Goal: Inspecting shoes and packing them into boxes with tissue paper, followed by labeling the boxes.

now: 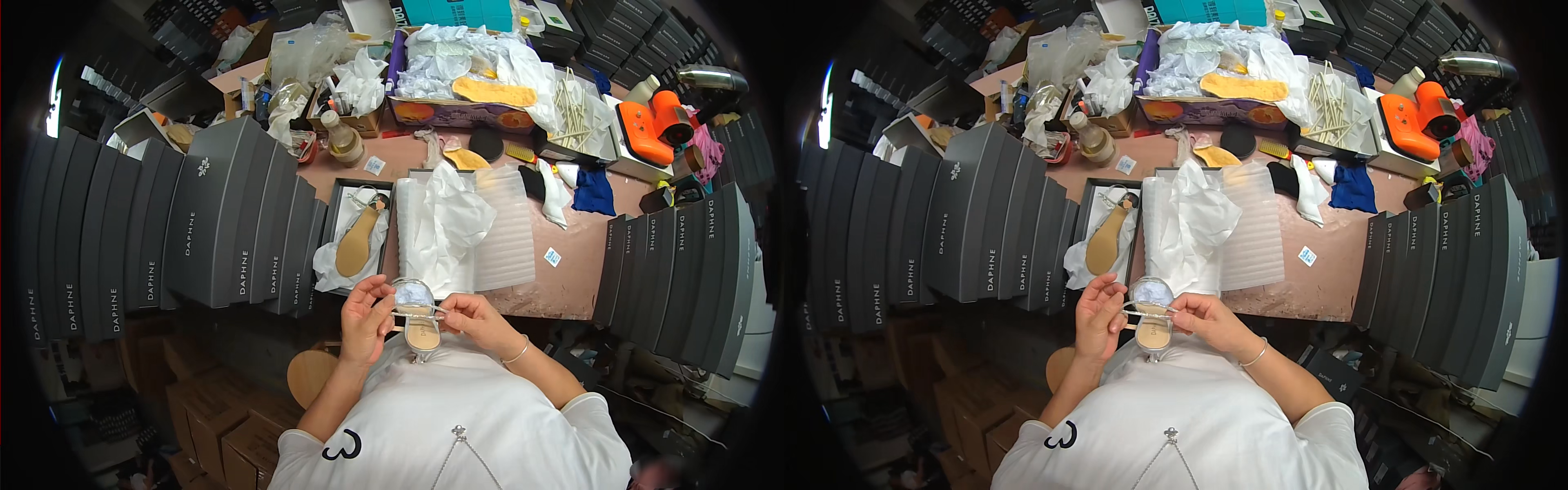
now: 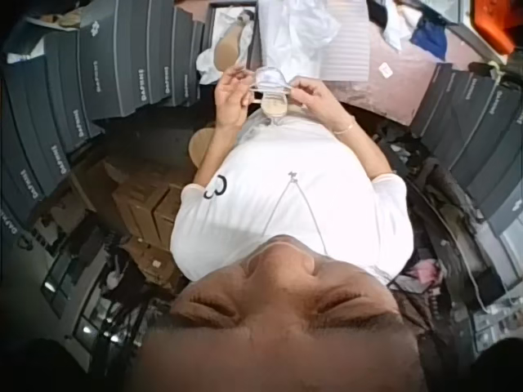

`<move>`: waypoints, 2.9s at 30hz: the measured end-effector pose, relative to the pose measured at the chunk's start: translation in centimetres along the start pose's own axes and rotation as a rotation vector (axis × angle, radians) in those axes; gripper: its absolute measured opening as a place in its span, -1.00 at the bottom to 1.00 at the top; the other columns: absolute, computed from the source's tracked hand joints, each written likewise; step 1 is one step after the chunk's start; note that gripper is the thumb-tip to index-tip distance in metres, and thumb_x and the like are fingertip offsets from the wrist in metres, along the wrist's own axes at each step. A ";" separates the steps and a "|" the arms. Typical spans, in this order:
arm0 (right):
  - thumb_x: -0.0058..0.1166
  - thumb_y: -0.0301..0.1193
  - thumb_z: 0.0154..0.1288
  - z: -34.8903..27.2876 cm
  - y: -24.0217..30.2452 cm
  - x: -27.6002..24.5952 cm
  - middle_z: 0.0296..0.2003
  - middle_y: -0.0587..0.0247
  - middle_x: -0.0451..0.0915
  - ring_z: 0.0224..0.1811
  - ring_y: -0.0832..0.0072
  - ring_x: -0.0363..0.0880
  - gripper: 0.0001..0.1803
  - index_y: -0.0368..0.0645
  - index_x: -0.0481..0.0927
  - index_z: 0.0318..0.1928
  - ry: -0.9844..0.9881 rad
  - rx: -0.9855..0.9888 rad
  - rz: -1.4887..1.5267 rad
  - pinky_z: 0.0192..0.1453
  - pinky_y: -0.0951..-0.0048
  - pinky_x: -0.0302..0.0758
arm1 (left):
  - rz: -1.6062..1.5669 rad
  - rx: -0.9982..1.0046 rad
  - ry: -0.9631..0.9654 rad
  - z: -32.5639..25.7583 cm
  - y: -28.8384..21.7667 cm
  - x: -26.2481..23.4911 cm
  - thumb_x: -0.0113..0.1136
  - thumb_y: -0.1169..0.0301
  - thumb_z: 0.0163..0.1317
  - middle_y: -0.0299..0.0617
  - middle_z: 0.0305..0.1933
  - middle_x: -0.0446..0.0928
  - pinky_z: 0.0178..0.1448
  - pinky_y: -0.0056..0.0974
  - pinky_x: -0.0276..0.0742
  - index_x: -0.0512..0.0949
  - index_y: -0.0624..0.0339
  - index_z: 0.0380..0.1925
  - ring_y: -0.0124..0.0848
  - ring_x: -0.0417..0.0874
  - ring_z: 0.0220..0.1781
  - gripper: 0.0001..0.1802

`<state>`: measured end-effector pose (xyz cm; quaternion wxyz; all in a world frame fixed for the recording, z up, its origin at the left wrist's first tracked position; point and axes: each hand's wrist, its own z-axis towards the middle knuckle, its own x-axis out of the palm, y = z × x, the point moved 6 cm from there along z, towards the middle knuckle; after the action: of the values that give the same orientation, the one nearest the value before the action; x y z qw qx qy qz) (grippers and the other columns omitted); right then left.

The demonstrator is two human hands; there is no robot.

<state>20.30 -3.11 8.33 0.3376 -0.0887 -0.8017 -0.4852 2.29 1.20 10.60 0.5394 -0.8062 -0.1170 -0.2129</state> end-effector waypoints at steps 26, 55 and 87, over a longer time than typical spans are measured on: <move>0.10 -0.26 0.33 0.3 5.4 8.5 -0.35 0.16 0.59 -0.29 0.22 0.57 -0.72 -0.27 0.60 -0.23 0.455 -0.404 -0.734 -0.17 0.34 0.47 | 0.074 -0.561 0.091 -1.9 6.1 -3.2 -0.11 -0.06 0.41 -0.07 -0.14 0.58 -0.01 -0.27 0.54 0.50 0.35 -0.10 -0.40 0.60 -0.11 -0.41; -0.13 -0.12 0.19 -6.1 4.6 -6.7 0.25 -0.28 0.28 -0.02 0.11 0.55 -0.16 -0.36 0.06 0.38 -0.034 -0.540 0.823 0.23 -0.02 0.40 | 1.396 -0.315 0.767 21.6 7.0 12.5 0.09 0.30 0.34 -0.29 -0.51 0.51 -0.33 -0.39 0.48 0.53 0.28 -0.14 -0.51 0.51 -0.52 -0.74; -0.15 -0.22 0.42 -2.0 -0.1 -7.3 -0.32 0.24 0.59 -0.38 0.52 0.55 -0.65 -0.25 0.51 -0.05 -0.487 -0.099 0.252 -0.27 0.45 0.54 | 1.483 0.678 0.618 7.5 -2.2 9.8 0.08 0.65 0.00 0.04 0.18 0.39 0.00 -0.10 0.54 0.40 0.34 0.04 -0.02 0.55 0.00 -0.50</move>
<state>26.71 -3.50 4.25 0.1880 -0.3182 -0.8173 -0.4421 11.62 8.57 14.53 0.7574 -0.3767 0.5325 0.0304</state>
